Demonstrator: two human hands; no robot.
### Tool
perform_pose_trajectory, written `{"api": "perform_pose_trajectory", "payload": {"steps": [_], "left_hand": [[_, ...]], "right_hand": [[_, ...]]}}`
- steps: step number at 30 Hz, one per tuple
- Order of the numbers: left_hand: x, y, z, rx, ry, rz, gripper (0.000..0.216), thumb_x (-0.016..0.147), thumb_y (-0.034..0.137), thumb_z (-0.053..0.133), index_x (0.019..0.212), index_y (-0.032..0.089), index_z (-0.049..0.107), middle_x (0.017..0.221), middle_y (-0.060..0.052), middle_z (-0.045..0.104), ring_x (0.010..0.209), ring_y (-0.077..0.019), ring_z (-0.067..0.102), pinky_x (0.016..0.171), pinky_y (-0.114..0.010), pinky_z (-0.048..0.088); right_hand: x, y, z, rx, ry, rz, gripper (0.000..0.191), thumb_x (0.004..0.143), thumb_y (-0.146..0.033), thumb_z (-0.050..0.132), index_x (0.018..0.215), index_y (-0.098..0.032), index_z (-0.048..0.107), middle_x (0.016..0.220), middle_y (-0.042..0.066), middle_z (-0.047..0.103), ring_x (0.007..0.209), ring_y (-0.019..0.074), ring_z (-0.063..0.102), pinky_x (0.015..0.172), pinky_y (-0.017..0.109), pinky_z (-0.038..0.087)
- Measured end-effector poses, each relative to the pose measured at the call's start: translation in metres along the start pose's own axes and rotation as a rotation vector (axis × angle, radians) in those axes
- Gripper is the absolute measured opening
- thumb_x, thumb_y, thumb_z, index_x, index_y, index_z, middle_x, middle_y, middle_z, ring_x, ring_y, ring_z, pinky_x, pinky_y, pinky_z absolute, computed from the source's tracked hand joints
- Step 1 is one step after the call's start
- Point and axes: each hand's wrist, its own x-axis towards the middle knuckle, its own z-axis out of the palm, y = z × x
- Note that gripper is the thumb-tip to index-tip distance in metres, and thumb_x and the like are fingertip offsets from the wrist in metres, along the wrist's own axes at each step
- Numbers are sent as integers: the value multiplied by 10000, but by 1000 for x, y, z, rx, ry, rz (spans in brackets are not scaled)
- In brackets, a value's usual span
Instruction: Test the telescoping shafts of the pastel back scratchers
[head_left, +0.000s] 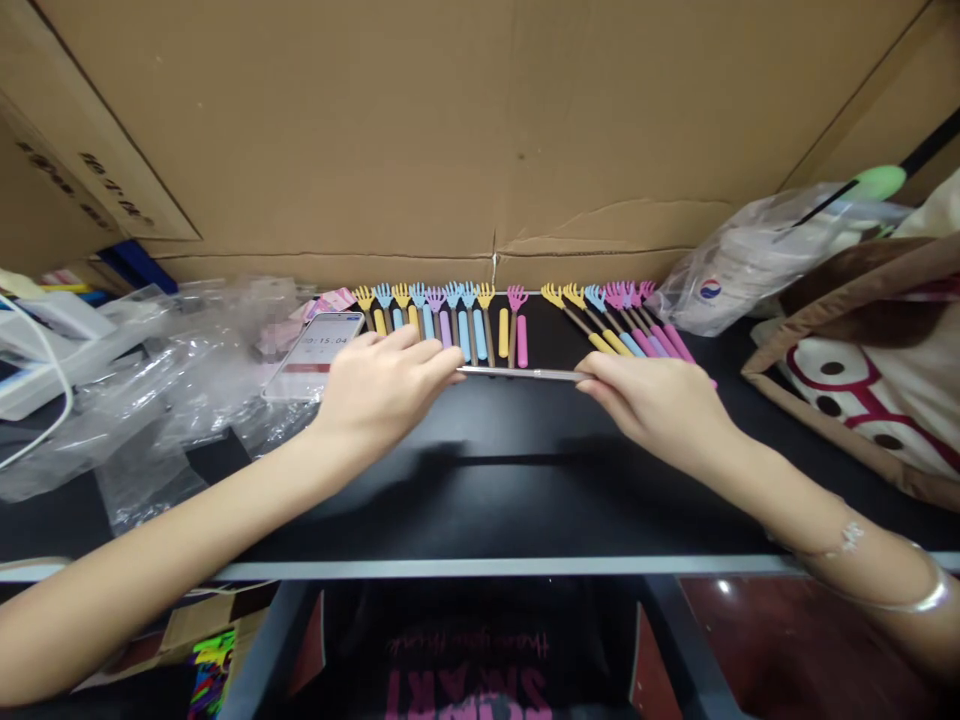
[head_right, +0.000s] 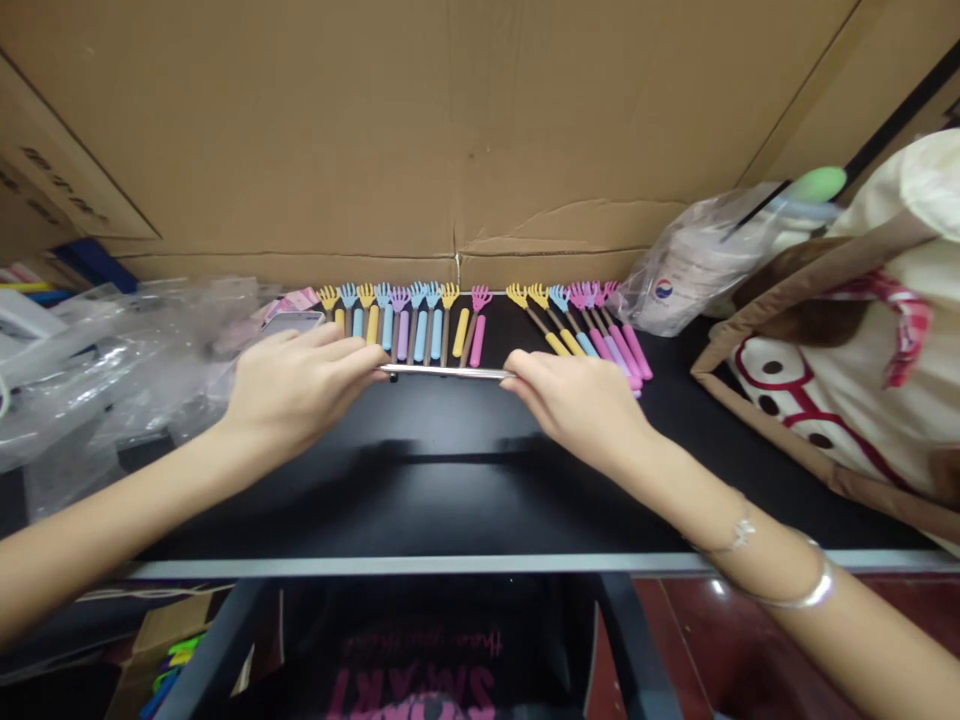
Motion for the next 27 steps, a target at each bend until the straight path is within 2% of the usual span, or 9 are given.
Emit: {"api": "perform_pose_trajectory", "payload": {"steps": [6, 9, 12, 17, 21, 24, 27], "left_hand": [[8, 27, 3, -162, -92, 39, 250, 934, 344, 490, 770, 203, 617, 634, -11, 610, 608, -161, 532, 485, -262, 217], [8, 26, 4, -154, -104, 53, 257, 939, 349, 477, 779, 201, 613, 625, -7, 606, 598, -158, 534, 468, -264, 192], [5, 12, 4, -128, -75, 108, 278, 963, 332, 418, 809, 202, 609, 640, -5, 617, 615, -159, 550, 462, -269, 181], [-6, -36, 7, -39, -56, 132, 359, 979, 374, 345, 775, 204, 587, 675, -22, 623, 631, -169, 564, 482, -266, 227], [-23, -73, 9, 6, -127, 118, 373, 986, 399, 305, 806, 213, 574, 761, -21, 647, 740, -169, 592, 513, -255, 258], [-37, -94, 8, 90, -222, 25, 347, 984, 410, 313, 875, 208, 573, 833, -26, 630, 794, -166, 577, 510, -229, 241], [-50, -109, 7, 149, -298, -120, 344, 983, 400, 308, 897, 203, 576, 858, -34, 589, 752, -154, 543, 504, -206, 230]], "right_hand": [[11, -31, -2, -75, -63, -48, 333, 969, -370, 330, 857, -193, 589, 675, 1, 642, 527, 120, 540, 485, 262, 156], [14, -30, -3, -112, -17, -87, 344, 973, -373, 321, 866, -199, 598, 685, -5, 640, 535, 109, 540, 480, 259, 144], [12, -19, -4, -165, 53, -115, 380, 977, -392, 306, 829, -201, 600, 652, -5, 622, 550, 106, 538, 474, 256, 135], [-1, 32, -2, -240, 73, -65, 491, 978, -454, 216, 755, -198, 570, 622, 22, 614, 521, 118, 495, 479, 253, 157], [-24, 89, -5, -230, -86, -59, 551, 971, -518, 153, 680, -208, 503, 592, 32, 590, 532, 126, 492, 511, 245, 238], [-46, 128, -9, -287, -132, 88, 504, 953, -537, 193, 706, -217, 494, 639, 57, 602, 580, 147, 499, 538, 261, 265], [-66, 159, -8, -287, -199, 228, 407, 926, -482, 273, 733, -215, 512, 724, 88, 632, 656, 166, 532, 576, 271, 303]]}}
